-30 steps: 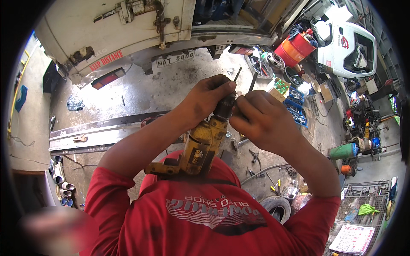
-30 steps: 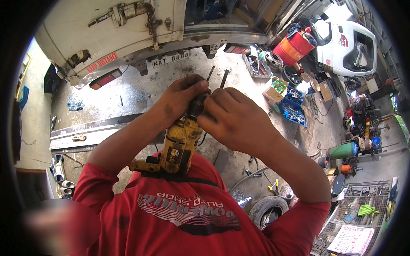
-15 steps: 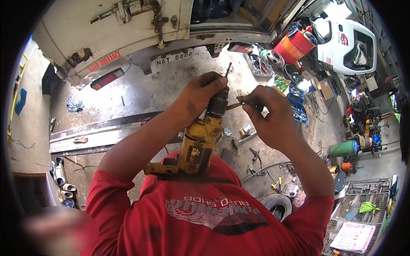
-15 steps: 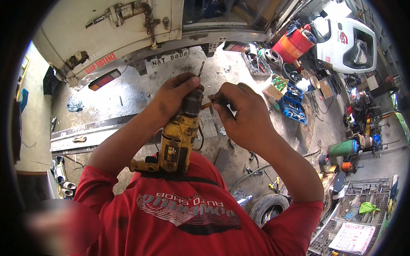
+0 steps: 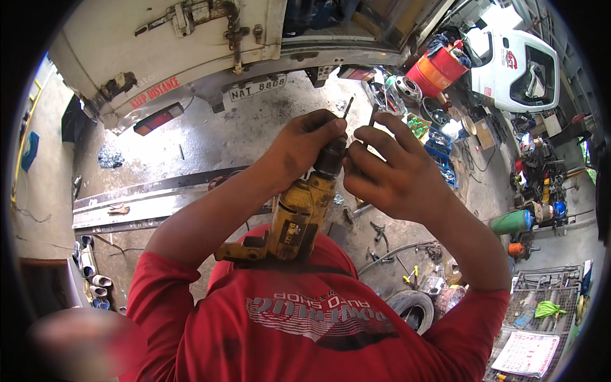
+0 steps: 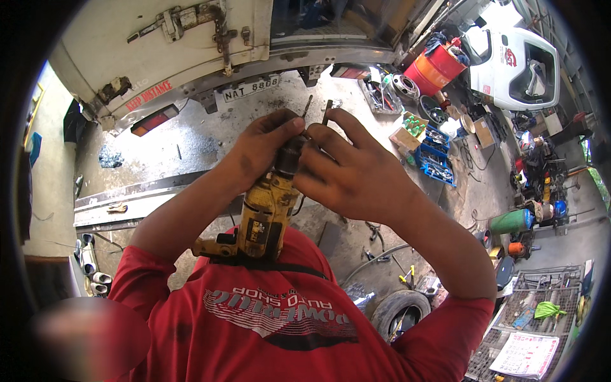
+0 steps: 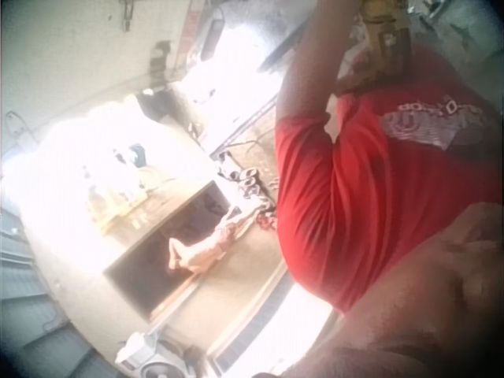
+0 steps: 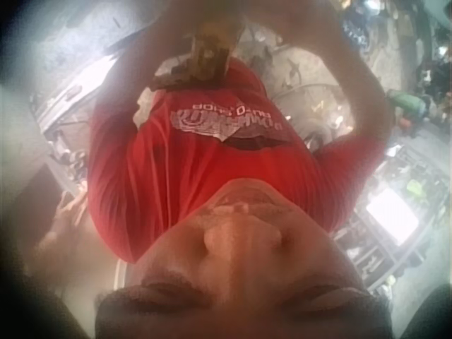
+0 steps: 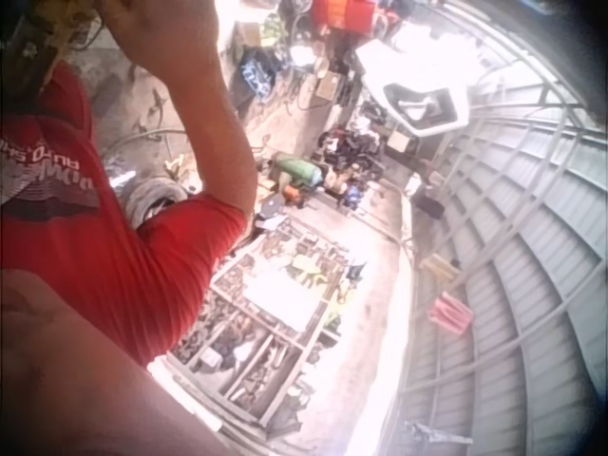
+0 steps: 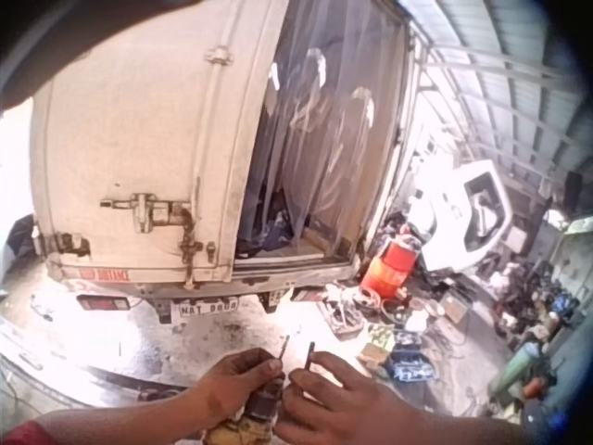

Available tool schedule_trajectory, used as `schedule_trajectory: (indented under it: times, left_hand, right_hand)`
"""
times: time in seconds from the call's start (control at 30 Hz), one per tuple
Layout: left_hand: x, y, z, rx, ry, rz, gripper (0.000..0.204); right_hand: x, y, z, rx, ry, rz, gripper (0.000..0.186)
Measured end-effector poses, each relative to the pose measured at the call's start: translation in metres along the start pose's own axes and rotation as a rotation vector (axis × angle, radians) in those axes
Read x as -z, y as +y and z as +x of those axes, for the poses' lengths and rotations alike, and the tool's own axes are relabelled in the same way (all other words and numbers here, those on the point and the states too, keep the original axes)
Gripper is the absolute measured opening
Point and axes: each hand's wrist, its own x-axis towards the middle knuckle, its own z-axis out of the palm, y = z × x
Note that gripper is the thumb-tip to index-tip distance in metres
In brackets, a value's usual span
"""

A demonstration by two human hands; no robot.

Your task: The person uses an angle grinder to smooth a metal rod, then switches to a cordless drill to remove a bolt and drill a hole in the rear bumper of a white truck. Finally, the person opens the truck's rear door and retrieves a cloth from inside.

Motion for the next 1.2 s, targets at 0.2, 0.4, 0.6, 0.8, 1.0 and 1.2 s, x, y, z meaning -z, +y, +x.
schedule_trajectory:
  times: [0.2,0.4,0.6,0.8,1.0,1.2]
  left_hand:
    - [-0.001,-0.002,-0.004,-0.027,0.028,0.04,0.023]
    - [0.004,-0.006,-0.01,-0.04,0.075,0.106,0.025]
    - [0.006,0.0,-0.015,-0.047,0.096,0.066,0.03]
    - [0.013,0.006,-0.022,-0.066,0.11,0.061,0.028]
    - [0.0,0.008,-0.027,-0.141,-0.017,0.1,0.028]
    - [-0.008,0.007,-0.027,-0.151,-0.023,0.137,0.022]
  right_hand:
    - [0.001,-0.004,-0.001,-0.121,-0.18,0.12,0.013]
    - [-0.007,-0.013,0.02,-1.045,-0.321,1.0,0.012]
    - [-0.012,-0.022,0.01,-1.424,-0.044,1.618,0.017]
    - [0.0,-0.015,-0.034,-1.342,0.081,1.479,0.033]
    - [-0.063,-0.051,-0.033,-1.219,0.024,2.095,0.072]
    - [-0.066,-0.059,-0.027,-1.121,0.205,2.336,0.077]
